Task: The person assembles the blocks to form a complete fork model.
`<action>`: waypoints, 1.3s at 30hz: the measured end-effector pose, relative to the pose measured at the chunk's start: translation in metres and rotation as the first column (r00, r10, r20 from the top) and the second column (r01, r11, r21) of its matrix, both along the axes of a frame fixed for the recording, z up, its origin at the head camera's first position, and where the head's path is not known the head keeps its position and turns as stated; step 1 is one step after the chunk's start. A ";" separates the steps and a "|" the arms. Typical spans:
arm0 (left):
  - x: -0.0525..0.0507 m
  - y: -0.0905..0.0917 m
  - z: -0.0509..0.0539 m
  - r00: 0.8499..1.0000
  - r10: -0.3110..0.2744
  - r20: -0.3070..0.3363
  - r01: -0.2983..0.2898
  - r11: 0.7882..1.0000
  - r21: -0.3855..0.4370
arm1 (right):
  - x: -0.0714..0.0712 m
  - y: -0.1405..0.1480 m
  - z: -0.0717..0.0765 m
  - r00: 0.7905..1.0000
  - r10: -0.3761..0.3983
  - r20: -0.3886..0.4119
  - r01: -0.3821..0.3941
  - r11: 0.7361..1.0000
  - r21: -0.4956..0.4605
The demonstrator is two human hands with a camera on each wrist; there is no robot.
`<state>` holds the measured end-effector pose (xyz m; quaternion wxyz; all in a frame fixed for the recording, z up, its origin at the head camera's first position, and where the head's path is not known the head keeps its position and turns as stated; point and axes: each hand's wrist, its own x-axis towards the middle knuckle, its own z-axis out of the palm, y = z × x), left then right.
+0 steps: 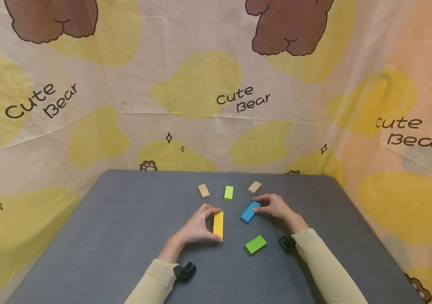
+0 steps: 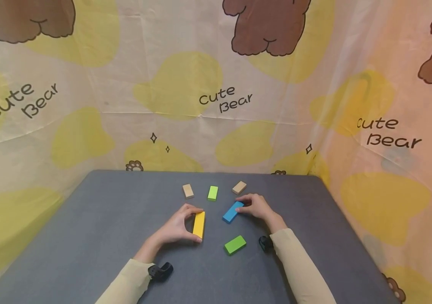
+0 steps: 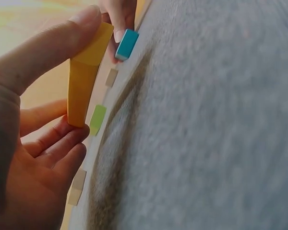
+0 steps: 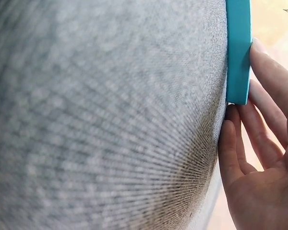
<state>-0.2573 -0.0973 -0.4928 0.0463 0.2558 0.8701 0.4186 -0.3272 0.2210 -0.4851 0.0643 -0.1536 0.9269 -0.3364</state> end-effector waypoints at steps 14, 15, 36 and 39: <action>0.004 0.008 -0.002 1.000 0.013 0.011 -0.012 1.000 -0.012 | 0.000 -0.001 0.001 1.000 0.005 -0.007 -0.005 1.000 -0.018; 0.004 0.009 -0.002 1.000 0.011 0.009 -0.011 1.000 -0.013 | 0.000 -0.001 0.001 1.000 0.005 -0.007 -0.005 1.000 -0.017; 0.011 0.021 0.001 1.000 -0.004 0.008 0.005 0.997 -0.074 | 0.002 -0.001 0.004 1.000 0.005 -0.017 -0.005 1.000 -0.007; 0.012 0.022 0.000 1.000 -0.008 0.004 0.008 0.997 -0.083 | 0.002 -0.001 0.004 1.000 0.001 -0.014 -0.001 1.000 -0.007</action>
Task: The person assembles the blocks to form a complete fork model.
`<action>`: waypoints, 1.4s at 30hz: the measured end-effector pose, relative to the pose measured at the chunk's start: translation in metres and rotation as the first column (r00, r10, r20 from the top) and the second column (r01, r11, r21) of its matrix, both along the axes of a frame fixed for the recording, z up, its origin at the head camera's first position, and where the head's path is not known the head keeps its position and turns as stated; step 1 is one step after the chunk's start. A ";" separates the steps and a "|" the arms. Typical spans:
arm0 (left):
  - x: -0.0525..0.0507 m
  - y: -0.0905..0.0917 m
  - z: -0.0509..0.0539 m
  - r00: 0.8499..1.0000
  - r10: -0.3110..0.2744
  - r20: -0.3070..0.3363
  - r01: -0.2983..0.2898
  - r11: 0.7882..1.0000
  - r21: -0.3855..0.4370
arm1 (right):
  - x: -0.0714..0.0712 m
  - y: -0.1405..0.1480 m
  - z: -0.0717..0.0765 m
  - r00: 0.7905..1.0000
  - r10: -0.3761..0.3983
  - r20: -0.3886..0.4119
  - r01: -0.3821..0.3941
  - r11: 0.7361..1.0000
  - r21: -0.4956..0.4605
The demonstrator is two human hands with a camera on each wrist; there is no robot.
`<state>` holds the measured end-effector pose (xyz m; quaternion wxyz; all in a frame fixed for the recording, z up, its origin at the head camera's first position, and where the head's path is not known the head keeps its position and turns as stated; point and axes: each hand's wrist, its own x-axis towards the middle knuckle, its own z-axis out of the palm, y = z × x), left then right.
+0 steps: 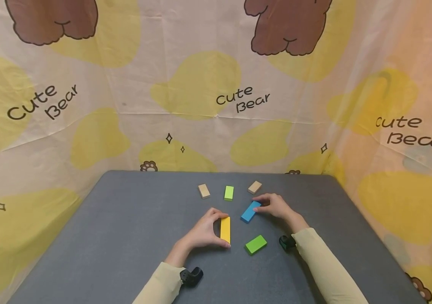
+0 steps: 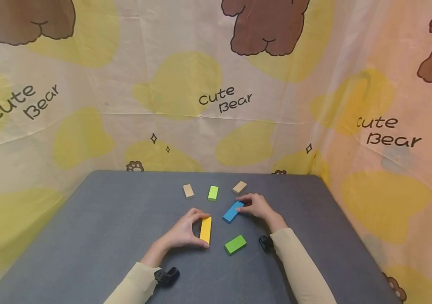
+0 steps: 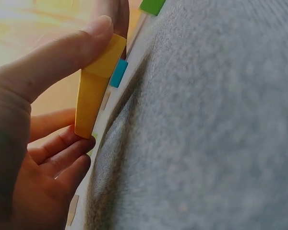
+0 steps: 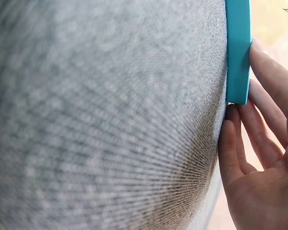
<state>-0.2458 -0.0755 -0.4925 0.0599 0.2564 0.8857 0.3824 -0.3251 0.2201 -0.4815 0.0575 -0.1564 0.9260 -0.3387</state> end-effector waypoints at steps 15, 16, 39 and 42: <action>0.000 0.004 -0.003 1.000 0.006 0.003 -0.006 0.999 -0.032 | -0.002 0.000 -0.003 1.000 -0.016 0.008 0.016 1.000 0.021; 0.000 0.004 -0.004 1.000 0.006 0.003 -0.006 0.999 -0.034 | -0.002 0.000 -0.003 1.000 -0.016 0.010 0.016 1.000 0.021; 0.004 0.005 0.000 1.000 -0.012 -0.019 0.010 0.998 -0.058 | -0.001 0.000 -0.001 1.000 0.003 -0.023 -0.003 1.000 0.024; 0.005 0.005 -0.001 1.000 -0.009 -0.017 0.008 0.998 -0.057 | 0.000 0.000 -0.001 1.000 0.003 -0.024 -0.003 1.000 0.020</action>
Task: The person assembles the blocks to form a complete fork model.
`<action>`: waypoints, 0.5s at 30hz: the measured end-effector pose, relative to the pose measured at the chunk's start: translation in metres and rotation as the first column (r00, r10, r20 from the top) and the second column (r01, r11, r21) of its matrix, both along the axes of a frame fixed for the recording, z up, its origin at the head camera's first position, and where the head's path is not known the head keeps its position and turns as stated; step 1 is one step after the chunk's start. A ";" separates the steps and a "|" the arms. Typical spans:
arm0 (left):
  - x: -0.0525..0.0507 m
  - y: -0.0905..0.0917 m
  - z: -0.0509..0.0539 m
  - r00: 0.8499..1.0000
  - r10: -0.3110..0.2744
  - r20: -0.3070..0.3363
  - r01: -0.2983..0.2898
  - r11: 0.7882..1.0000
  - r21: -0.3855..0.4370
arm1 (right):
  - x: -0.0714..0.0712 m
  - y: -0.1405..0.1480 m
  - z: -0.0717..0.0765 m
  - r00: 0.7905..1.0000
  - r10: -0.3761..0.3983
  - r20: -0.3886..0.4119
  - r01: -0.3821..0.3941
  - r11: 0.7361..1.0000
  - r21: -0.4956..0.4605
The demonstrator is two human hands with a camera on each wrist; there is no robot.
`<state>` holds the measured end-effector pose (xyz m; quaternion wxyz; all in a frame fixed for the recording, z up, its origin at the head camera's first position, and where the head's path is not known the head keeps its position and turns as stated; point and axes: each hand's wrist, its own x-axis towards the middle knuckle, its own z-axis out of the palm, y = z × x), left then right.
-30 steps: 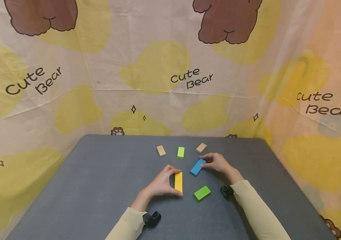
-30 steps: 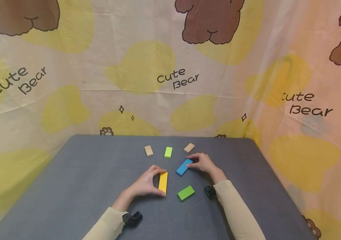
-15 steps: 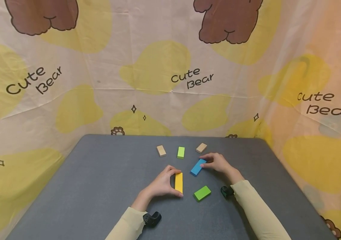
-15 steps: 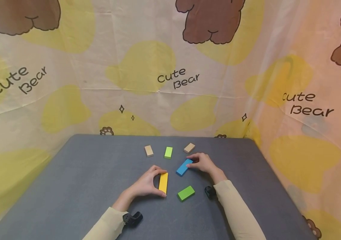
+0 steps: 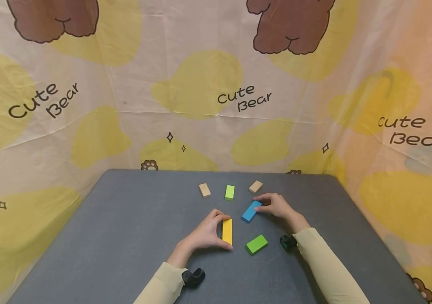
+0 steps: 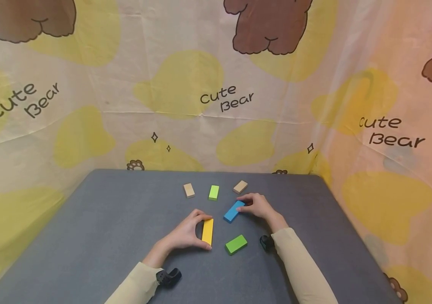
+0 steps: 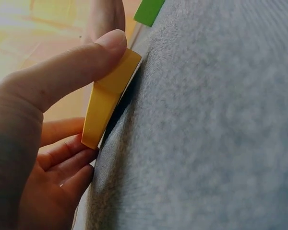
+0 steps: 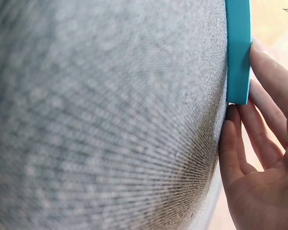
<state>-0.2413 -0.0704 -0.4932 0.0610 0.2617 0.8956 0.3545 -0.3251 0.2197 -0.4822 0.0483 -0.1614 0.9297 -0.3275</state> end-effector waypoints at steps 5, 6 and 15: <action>0.001 0.001 -0.002 1.000 0.008 0.002 -0.008 1.000 -0.014 | -0.001 0.001 -0.001 1.000 0.010 0.007 -0.010 1.000 0.003; 0.001 0.001 -0.002 1.000 0.011 0.006 -0.011 1.000 -0.016 | -0.001 0.001 -0.001 1.000 0.013 0.006 -0.013 1.000 0.002; 0.003 0.002 -0.001 1.000 0.015 0.006 -0.015 1.000 -0.019 | -0.002 0.001 0.001 1.000 0.030 0.005 -0.030 0.999 -0.011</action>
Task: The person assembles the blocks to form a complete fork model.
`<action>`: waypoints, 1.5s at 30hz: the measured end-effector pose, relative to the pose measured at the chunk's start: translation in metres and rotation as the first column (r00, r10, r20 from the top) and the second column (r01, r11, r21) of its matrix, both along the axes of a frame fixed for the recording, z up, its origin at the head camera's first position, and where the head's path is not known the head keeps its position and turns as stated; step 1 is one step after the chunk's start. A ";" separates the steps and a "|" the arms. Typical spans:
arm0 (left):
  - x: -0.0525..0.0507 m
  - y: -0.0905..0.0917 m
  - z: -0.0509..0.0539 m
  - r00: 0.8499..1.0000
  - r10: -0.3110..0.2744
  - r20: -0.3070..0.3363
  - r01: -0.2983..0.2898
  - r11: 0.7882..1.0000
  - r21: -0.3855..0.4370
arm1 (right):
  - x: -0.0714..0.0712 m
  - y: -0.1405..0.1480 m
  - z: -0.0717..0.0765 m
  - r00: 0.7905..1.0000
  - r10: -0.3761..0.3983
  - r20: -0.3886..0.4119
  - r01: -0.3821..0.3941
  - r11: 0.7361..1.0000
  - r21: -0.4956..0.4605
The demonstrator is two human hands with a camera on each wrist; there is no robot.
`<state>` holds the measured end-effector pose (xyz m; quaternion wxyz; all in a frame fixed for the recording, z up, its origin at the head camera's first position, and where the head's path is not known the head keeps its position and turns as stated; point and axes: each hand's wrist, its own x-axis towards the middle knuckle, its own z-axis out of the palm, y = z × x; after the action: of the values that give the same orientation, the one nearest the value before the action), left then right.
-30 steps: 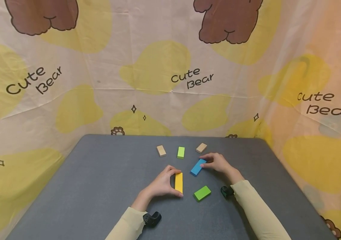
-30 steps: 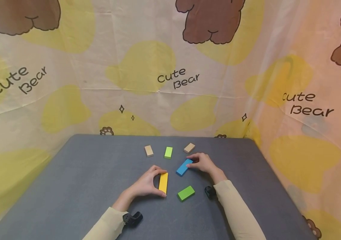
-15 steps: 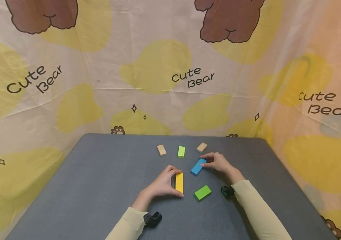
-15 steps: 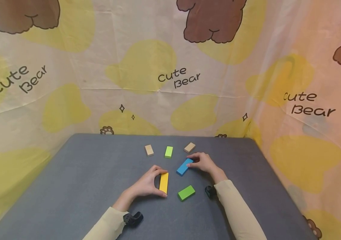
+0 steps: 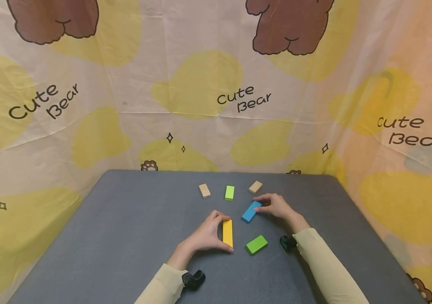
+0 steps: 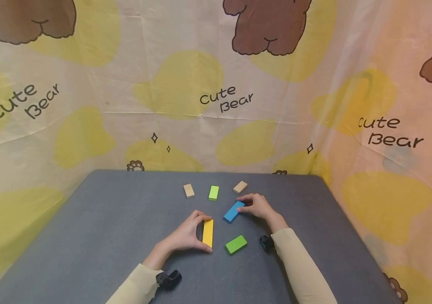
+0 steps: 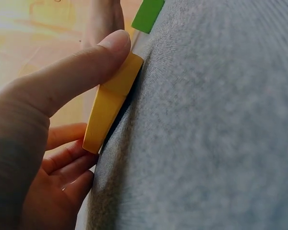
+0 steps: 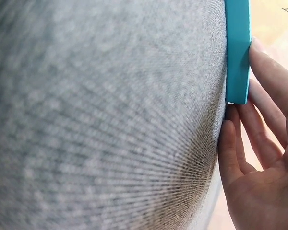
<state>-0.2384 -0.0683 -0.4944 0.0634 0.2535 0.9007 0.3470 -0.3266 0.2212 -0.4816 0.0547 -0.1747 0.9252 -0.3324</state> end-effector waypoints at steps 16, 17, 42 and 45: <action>0.000 -0.002 0.000 1.000 -0.003 0.024 0.002 1.000 0.025 | 0.000 -0.001 0.000 0.999 -0.029 0.022 0.029 1.000 -0.007; 0.000 -0.002 0.000 1.000 -0.003 0.023 0.002 1.000 0.026 | 0.000 -0.001 0.000 0.999 -0.029 0.021 0.029 1.000 -0.008; -0.001 -0.004 -0.001 0.999 -0.020 0.033 0.019 0.999 0.032 | -0.001 -0.001 0.000 0.999 -0.030 0.025 0.030 1.000 0.000; -0.001 -0.004 0.000 0.999 -0.022 0.031 0.021 0.999 0.031 | 0.000 -0.001 0.000 1.000 -0.028 0.013 0.028 1.000 0.003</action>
<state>-0.2397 -0.0725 -0.4948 0.0775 0.2584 0.8915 0.3641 -0.3270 0.2205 -0.4819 0.0564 -0.1597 0.9276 -0.3330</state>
